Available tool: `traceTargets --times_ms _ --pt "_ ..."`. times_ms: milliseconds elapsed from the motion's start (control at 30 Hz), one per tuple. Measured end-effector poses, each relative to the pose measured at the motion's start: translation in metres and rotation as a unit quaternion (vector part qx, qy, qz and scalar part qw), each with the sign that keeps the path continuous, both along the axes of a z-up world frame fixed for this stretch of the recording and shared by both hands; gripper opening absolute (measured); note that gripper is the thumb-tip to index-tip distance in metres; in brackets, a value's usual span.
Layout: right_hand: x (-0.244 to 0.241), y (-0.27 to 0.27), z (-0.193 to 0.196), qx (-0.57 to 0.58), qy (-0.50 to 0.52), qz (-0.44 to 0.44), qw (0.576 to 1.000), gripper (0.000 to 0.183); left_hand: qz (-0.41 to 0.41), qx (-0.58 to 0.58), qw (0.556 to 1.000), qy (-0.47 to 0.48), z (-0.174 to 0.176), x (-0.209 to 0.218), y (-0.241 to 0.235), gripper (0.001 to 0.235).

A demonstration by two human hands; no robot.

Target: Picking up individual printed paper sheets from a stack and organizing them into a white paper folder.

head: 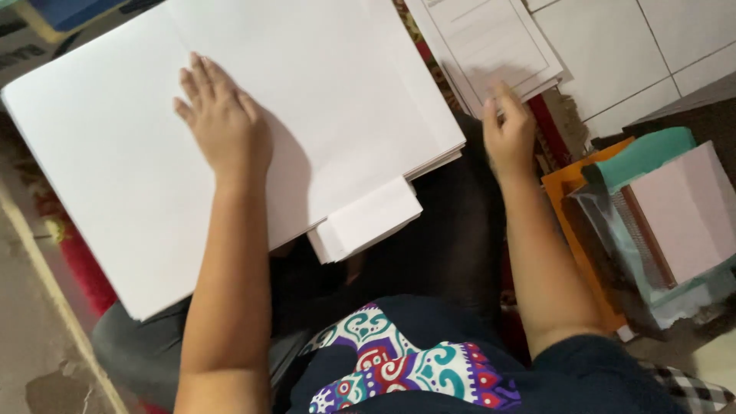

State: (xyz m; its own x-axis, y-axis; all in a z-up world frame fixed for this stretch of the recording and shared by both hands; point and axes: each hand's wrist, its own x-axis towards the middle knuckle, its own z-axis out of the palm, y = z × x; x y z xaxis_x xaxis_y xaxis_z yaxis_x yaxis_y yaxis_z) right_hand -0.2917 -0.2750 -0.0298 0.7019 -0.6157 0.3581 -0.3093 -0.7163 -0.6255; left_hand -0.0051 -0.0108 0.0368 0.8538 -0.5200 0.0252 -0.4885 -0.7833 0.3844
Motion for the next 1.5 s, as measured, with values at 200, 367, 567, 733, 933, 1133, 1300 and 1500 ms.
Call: traceTargets --times_ms 200,367,567,733,933,1133,1300,1500 --pt "0.004 -0.153 -0.153 -0.078 0.17 -0.088 0.978 0.028 0.01 0.016 1.0 0.001 0.0 0.0 -0.007 0.056" --pt "0.023 -0.142 -0.186 -0.045 0.293 -0.075 0.952 0.046 0.008 -0.024 0.999 -0.022 -0.005 0.001 -0.009 0.056" --pt "0.012 -0.146 -0.197 -0.109 0.295 -0.075 0.946 0.046 0.011 -0.017 1.0 -0.019 -0.001 -0.001 -0.014 0.058" --pt "0.019 -0.142 -0.191 -0.16 0.309 -0.059 0.936 0.043 -0.004 -0.024 0.999 -0.033 -0.01 0.001 -0.011 0.056" --pt "0.036 -0.142 -0.183 -0.188 0.347 0.006 0.919 0.022 -0.004 -0.024 0.999 -0.037 -0.012 0.002 -0.01 0.057" --pt "0.035 -0.148 -0.198 -0.196 0.364 0.041 0.91 0.024 0.0 -0.026 0.999 -0.04 -0.011 0.003 -0.008 0.057" --pt "0.027 -0.147 -0.19 -0.245 0.377 0.018 0.893 0.019 -0.006 -0.029 0.999 -0.045 -0.013 0.003 -0.009 0.056" --pt "0.021 -0.12 -0.139 -0.104 0.202 0.017 0.974 0.017 -0.006 -0.024 0.999 -0.043 -0.012 0.001 -0.01 0.057"
